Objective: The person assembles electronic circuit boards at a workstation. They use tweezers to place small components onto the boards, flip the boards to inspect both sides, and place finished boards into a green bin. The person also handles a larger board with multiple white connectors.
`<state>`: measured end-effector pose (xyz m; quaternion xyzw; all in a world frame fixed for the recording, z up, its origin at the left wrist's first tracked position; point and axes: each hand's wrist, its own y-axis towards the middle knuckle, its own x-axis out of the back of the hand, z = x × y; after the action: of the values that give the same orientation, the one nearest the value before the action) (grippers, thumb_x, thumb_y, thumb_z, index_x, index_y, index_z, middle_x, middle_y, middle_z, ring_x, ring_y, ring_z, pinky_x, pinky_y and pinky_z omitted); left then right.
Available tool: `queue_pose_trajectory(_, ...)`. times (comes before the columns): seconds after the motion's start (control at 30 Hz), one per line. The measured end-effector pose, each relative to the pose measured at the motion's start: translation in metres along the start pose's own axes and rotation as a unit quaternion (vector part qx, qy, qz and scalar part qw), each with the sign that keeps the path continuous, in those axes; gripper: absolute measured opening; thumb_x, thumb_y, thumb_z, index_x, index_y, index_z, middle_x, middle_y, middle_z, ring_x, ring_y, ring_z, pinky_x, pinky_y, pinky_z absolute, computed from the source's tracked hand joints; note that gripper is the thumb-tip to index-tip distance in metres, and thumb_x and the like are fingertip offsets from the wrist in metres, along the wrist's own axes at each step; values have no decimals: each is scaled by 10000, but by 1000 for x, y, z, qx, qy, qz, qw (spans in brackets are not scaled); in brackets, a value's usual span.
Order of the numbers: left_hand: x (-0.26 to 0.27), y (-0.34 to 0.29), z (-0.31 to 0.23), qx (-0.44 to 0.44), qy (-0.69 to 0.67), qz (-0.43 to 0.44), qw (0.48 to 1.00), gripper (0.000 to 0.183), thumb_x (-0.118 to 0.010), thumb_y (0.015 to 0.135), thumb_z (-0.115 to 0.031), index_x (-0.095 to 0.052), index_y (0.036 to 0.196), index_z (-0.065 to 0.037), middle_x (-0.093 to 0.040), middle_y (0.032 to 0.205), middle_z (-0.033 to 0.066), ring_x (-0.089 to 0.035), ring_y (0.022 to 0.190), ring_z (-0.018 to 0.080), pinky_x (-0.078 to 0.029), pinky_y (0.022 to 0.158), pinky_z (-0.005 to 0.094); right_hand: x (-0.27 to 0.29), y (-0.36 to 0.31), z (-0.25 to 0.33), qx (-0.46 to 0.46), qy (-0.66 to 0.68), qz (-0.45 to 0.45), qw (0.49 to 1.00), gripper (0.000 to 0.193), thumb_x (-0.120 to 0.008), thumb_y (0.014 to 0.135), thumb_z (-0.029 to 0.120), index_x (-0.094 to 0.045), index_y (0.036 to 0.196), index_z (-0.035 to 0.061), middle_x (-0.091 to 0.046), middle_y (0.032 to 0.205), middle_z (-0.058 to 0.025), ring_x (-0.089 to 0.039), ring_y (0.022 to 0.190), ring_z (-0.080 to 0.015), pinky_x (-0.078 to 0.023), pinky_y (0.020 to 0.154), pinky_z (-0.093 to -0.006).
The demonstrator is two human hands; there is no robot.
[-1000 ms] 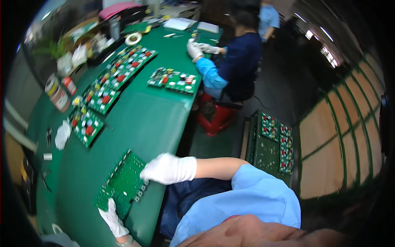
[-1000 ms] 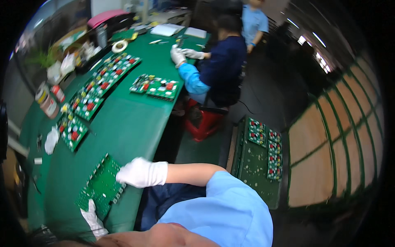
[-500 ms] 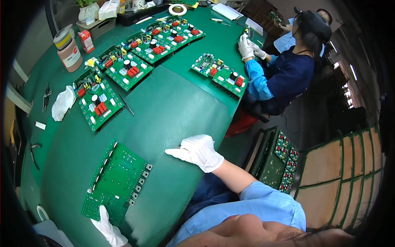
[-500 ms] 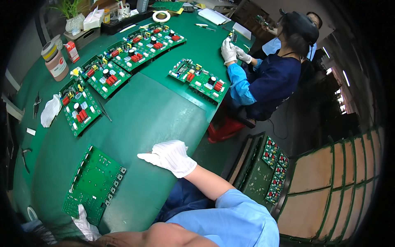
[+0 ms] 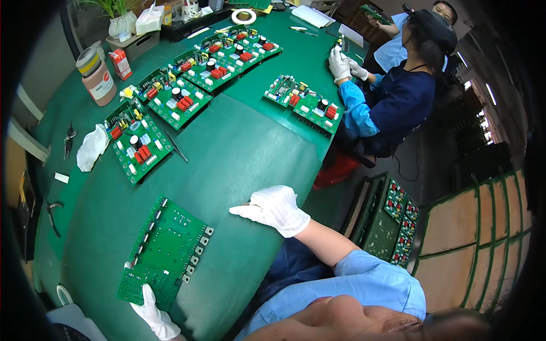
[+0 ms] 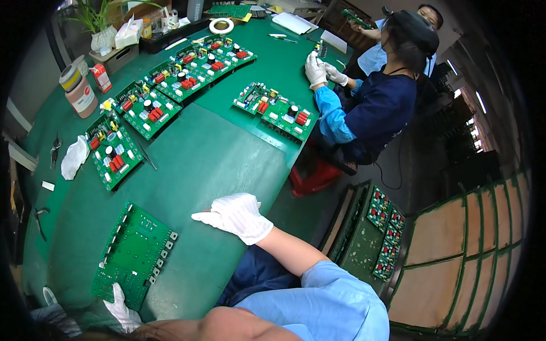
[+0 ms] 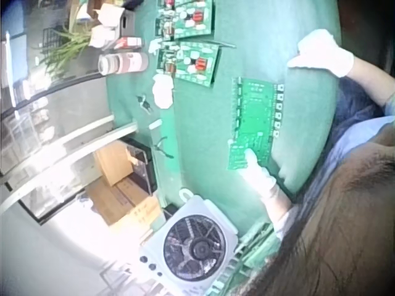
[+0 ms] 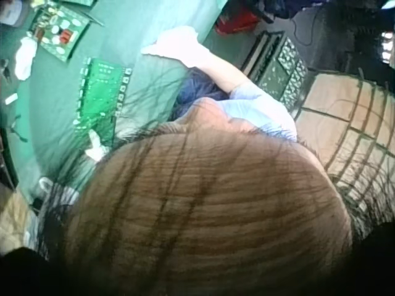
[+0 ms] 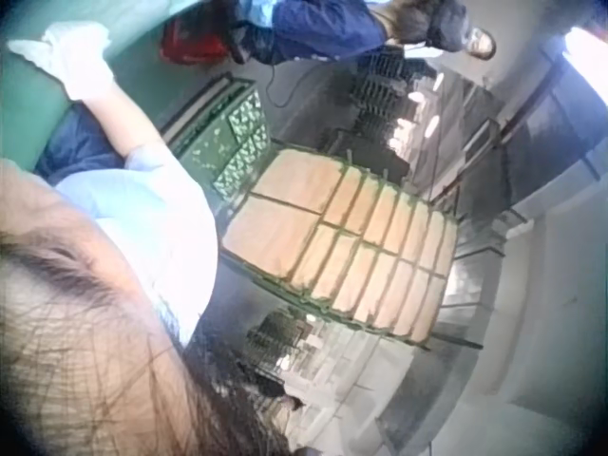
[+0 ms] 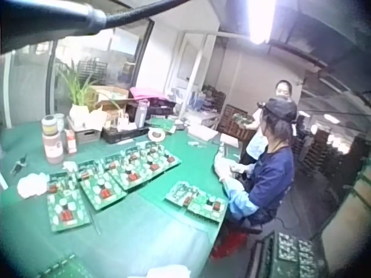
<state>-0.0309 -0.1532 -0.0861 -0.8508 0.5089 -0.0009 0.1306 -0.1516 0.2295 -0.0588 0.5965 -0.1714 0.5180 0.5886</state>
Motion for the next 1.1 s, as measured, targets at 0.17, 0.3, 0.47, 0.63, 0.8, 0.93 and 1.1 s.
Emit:
queue_pose_trajectory(0.17, -25, -5, -27, -77, 48, 77, 993, 819, -775, 877, -270, -351, 1511, 29, -536, 1396, 156, -562, 1223, 246, -444, 1069, 386, 2, -3, 1, -16, 5, 25, 1000, 586, -692, 837, 590, -576, 491, 131, -520, 463, -77, -556, 408, -252, -408, 393, -375)
queue_pose_trajectory(0.3, -32, -5, -31, -172, 105, 90, 975, 925, -817, 828, -401, -356, 1510, 21, -504, 1423, 170, -548, 1244, 270, -443, 1071, 404, 2, -4, 1, -5, 2, 13, 1000, 573, -715, 828, 570, -549, 489, 139, -505, 460, -68, -546, 409, -255, -411, 395, -378)
queue_pose_trajectory(0.47, -43, -16, -44, -142, 102, 111, 978, 1005, -837, 782, -500, -362, 1511, 4, -596, 1212, 121, -617, 1073, 195, -505, 932, 323, 1, -7, 0, 8, 17, -24, 1000, 570, -764, 803, 532, -489, 479, 151, -456, 450, -54, -509, 398, -247, -390, 391, -380)
queue_pose_trajectory(0.63, -37, -15, -41, -158, 104, 106, 976, 1021, -860, 752, -502, -384, 1519, -25, -549, 982, 13, -553, 864, 105, -472, 794, 245, -3, -8, 1, 15, -12, -11, 1000, 590, -682, 846, 588, -548, 484, 142, -519, 466, -55, -553, 410, -251, -416, 394, -385)
queue_pose_trajectory(0.8, -30, -9, -30, -174, 109, 112, 972, 996, -858, 760, -486, -395, 1519, -37, -545, 990, 14, -542, 859, 106, -472, 787, 244, 1, -8, 1, -4, -15, 3, 1000, 610, -627, 871, 621, -591, 502, 136, -569, 495, -60, -587, 442, -260, -440, 411, -393)
queue_pose_trajectory(0.93, -34, -12, -32, -174, 93, 114, 974, 992, -859, 763, -473, -391, 1521, -37, -549, 1007, 26, -549, 887, 116, -477, 805, 257, 1, -8, 3, -23, -7, 31, 999, 618, -591, 883, 638, -636, 540, 125, -599, 528, -64, -617, 485, -270, -471, 448, -396)
queue_pose_trajectory(1.1, -30, -13, -33, -182, 112, 121, 969, 983, -860, 761, -477, -409, 1505, -19, -580, 1064, 59, -568, 952, 143, -487, 849, 286, 2, -7, 1, -34, -19, 87, 995, 617, -557, 897, 643, -672, 581, 126, -625, 564, -67, -640, 526, -273, -497, 484, -400)
